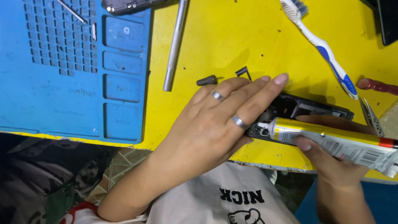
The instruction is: The person applies adhesive from a tube to the internal edges of a mobile phone, attaches the back cover, inserts a SIM tray, and tests the device by interacting with the touchscreen.
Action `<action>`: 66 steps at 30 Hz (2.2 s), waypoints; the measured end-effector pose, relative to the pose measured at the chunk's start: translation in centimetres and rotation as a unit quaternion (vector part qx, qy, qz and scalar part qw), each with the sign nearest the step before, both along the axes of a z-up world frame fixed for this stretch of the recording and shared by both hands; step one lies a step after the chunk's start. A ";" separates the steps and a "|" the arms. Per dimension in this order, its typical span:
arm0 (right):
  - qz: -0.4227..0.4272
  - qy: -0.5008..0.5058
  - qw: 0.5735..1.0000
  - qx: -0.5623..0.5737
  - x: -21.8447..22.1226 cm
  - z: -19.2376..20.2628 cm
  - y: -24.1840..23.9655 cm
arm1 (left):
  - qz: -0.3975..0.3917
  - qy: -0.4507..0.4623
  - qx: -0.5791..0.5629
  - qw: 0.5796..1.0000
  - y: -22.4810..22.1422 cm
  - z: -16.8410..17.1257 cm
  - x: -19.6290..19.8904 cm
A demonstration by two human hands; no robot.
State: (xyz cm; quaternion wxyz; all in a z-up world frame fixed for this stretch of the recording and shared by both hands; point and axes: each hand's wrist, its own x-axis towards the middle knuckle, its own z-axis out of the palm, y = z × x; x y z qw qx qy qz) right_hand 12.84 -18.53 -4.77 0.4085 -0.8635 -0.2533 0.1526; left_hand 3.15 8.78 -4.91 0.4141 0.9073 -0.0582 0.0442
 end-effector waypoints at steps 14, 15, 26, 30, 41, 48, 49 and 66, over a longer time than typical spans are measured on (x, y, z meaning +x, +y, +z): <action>0.003 -0.018 1.000 -0.026 -0.2 0.1 0.2 | -0.021 0.040 -0.030 0.999 0.5 -1.5 0.2; -0.010 -0.012 1.000 -0.018 -0.3 -0.1 0.0 | -0.020 0.039 -0.032 0.999 0.5 -1.6 0.1; 0.037 -0.102 0.994 -0.015 -0.9 0.4 0.0 | -0.028 0.031 -0.029 0.999 0.6 -1.7 0.2; 0.056 -0.104 0.990 -0.073 0.0 1.0 -0.2 | -0.028 0.033 -0.028 0.999 0.7 -1.6 0.2; 0.109 -0.156 0.974 -0.120 0.7 1.9 0.6 | -0.027 0.032 -0.028 0.999 0.7 -1.8 0.3; 0.123 -0.173 0.969 -0.125 0.8 2.0 0.6 | -0.024 0.032 -0.027 0.999 0.6 -1.9 0.3; 0.123 -0.173 0.969 -0.126 0.8 2.0 0.6 | -0.024 0.032 -0.027 0.999 0.6 -1.8 0.3; 0.121 -0.185 0.966 -0.133 1.4 2.4 1.5 | -0.029 0.034 -0.028 0.999 0.7 -1.8 0.5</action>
